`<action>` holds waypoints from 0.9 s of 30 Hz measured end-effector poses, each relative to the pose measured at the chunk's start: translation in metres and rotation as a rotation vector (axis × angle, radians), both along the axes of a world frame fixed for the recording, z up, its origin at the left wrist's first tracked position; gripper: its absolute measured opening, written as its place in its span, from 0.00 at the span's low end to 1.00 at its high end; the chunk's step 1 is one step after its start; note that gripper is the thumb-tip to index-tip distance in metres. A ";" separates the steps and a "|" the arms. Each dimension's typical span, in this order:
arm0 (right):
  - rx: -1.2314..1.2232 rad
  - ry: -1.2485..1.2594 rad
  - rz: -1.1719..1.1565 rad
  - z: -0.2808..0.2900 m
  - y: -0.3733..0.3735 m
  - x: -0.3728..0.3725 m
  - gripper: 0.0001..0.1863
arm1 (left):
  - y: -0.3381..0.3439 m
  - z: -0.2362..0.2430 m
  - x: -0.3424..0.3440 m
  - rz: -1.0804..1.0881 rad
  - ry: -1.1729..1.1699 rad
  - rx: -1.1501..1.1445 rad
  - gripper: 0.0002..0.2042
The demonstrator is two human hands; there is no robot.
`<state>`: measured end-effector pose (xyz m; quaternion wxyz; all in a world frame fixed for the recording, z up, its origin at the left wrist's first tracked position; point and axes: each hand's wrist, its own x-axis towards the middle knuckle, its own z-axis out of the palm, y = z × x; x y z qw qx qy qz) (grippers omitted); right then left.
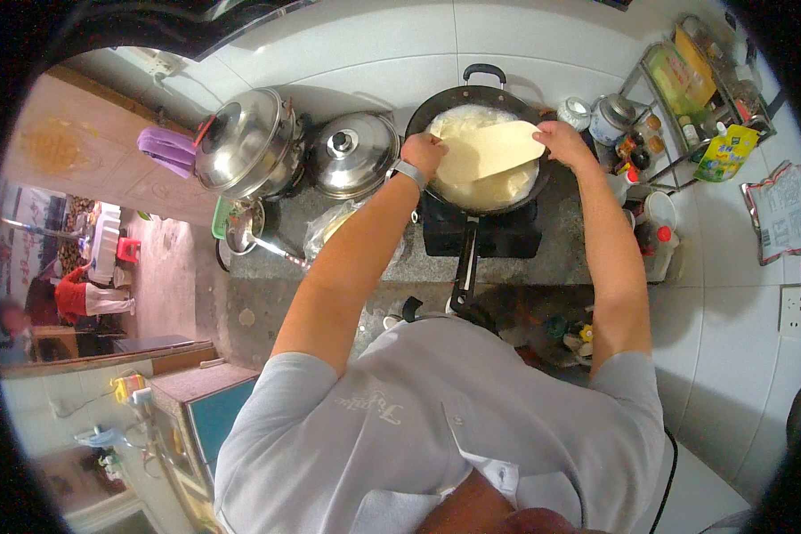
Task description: The person stretches and tears flat dough sheets into strips, then drops them into a pot of boiling water. The person repeats this process multiple times, handling the dough by hand and placing the strips into the pot.
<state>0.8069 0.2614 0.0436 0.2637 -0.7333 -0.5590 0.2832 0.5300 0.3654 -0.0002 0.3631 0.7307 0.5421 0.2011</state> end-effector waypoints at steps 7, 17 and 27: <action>0.351 -0.496 0.054 0.046 0.005 -0.003 0.15 | 0.002 0.035 -0.007 0.048 -0.093 0.184 0.12; 0.468 -0.083 0.094 0.099 0.011 -0.029 0.17 | -0.029 0.041 -0.009 0.149 -0.548 -0.101 0.08; 0.635 -0.086 0.026 0.154 0.017 -0.100 0.14 | -0.036 0.016 -0.002 0.000 -1.241 -0.680 0.09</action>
